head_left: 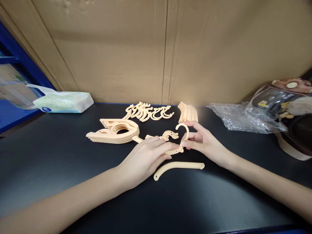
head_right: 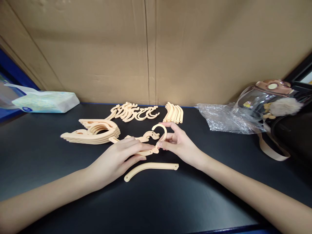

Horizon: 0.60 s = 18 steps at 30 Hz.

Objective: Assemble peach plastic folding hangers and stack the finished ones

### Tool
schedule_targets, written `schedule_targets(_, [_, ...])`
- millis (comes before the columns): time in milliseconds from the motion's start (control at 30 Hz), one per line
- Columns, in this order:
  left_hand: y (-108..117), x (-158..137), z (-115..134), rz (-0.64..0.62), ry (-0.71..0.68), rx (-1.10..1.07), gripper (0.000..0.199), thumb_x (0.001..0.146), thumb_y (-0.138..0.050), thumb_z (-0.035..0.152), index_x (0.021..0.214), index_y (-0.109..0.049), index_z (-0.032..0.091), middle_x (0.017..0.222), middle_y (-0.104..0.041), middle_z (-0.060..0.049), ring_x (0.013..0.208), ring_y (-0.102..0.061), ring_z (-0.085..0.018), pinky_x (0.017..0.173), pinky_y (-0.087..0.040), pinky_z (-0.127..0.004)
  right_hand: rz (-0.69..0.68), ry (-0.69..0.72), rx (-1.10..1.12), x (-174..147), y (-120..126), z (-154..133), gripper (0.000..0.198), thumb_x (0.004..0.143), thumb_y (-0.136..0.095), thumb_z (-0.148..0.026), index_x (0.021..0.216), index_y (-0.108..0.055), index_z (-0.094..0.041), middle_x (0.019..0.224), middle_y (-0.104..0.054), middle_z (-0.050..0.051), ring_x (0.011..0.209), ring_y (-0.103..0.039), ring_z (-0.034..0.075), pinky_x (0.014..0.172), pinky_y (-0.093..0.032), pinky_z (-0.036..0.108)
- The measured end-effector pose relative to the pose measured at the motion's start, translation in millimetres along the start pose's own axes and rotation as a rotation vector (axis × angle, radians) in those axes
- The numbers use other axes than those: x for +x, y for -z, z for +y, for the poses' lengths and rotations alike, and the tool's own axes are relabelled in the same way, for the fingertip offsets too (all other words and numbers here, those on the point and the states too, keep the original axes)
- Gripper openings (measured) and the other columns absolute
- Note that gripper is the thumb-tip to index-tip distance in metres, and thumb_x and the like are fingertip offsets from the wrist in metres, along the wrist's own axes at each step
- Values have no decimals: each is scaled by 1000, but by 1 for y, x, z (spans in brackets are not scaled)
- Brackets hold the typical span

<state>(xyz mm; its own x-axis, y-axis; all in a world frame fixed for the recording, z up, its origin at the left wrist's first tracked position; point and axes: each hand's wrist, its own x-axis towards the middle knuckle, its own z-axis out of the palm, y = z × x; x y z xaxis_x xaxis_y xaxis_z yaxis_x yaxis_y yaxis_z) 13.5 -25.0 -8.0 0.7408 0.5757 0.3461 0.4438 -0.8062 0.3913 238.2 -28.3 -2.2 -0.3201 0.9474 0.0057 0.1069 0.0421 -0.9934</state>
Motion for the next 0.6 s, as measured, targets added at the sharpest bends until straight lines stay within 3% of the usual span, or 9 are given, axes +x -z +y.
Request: schedule_targets(600, [-2, 0, 1, 17, 4, 50, 26, 96, -47, 22, 120, -59, 23, 99, -67, -2, 86, -59, -18, 73, -44, -31, 80, 65, -73, -2, -4, 2, 46, 79, -67, -26, 116, -41, -23, 75, -67, -5, 73, -64, 12, 75, -51, 30])
